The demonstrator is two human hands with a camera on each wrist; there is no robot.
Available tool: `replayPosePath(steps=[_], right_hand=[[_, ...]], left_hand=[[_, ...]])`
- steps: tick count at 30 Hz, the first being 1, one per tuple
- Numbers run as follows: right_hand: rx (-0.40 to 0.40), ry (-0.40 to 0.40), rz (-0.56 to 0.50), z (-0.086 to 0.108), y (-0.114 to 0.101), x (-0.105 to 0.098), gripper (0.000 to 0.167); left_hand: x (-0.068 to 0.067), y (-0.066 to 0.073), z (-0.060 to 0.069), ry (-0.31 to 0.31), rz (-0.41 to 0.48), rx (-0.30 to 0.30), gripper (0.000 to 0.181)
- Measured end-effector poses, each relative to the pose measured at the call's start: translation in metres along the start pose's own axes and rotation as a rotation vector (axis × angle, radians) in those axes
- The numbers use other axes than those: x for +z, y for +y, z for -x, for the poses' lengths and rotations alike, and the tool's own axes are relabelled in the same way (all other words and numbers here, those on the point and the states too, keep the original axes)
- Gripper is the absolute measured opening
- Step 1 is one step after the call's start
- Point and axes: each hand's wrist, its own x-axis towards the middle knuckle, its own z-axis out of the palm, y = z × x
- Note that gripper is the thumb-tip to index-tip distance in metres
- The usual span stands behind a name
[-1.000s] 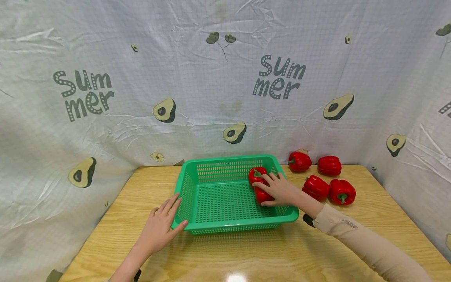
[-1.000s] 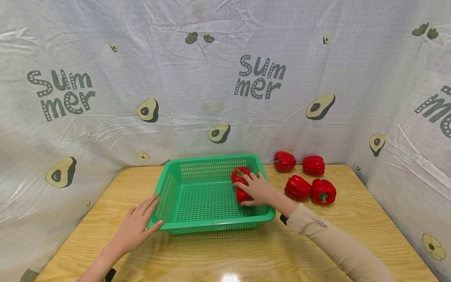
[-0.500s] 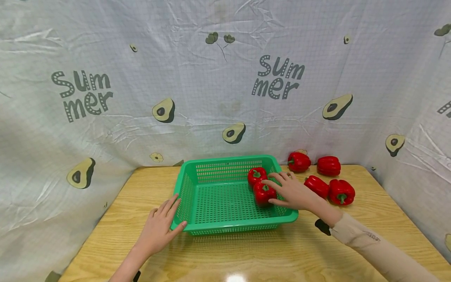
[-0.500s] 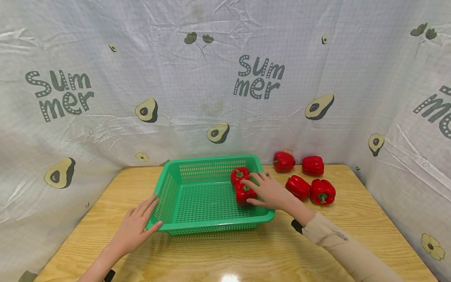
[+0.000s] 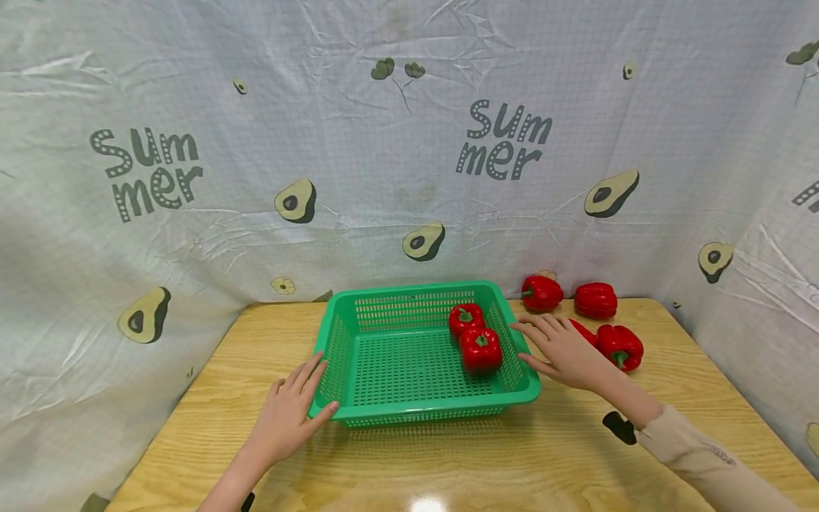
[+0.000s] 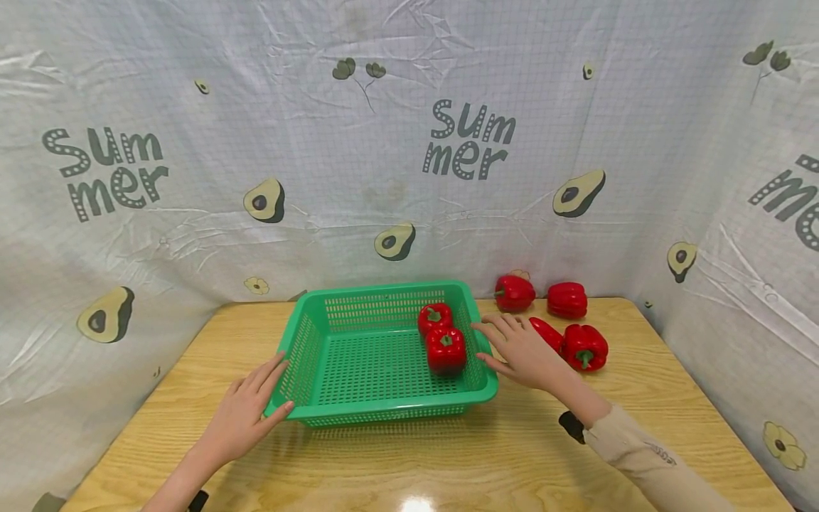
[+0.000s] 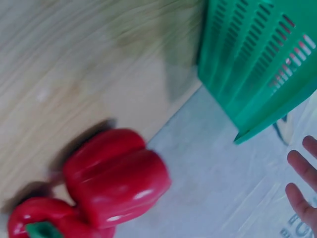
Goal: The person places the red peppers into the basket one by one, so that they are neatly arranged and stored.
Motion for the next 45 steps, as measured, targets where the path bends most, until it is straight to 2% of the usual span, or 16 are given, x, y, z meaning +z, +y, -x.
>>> replayPosePath(steps=[6,10,18,29,33,39,45], right_hand=[[0.013,0.101,0.016,0.014,0.018,0.004,0.046],[0.045,0.116,0.036,0.021,0.029,0.004,0.042],[0.12,0.064,0.09,0.028,0.046,0.007,0.05],[0.158,-0.001,0.124,0.032,0.074,0.025,0.044],[0.208,-0.049,0.123,0.03,0.079,0.029,0.044],[0.295,-0.165,0.116,0.028,0.082,0.037,0.046],[0.329,-0.236,0.1,0.027,0.086,0.042,0.054]], left_hand=[[-0.001,0.001,0.001,0.007,0.006,0.004,0.065],[-0.001,0.001,0.001,0.012,0.009,0.006,0.065],[-0.001,0.0,0.0,0.007,0.012,0.008,0.065],[0.0,-0.001,-0.002,0.008,0.013,0.012,0.065],[0.0,-0.001,-0.002,0.012,0.011,0.016,0.065],[0.0,-0.001,-0.001,0.009,0.017,0.013,0.065],[-0.001,-0.001,-0.001,0.013,0.023,0.015,0.064]])
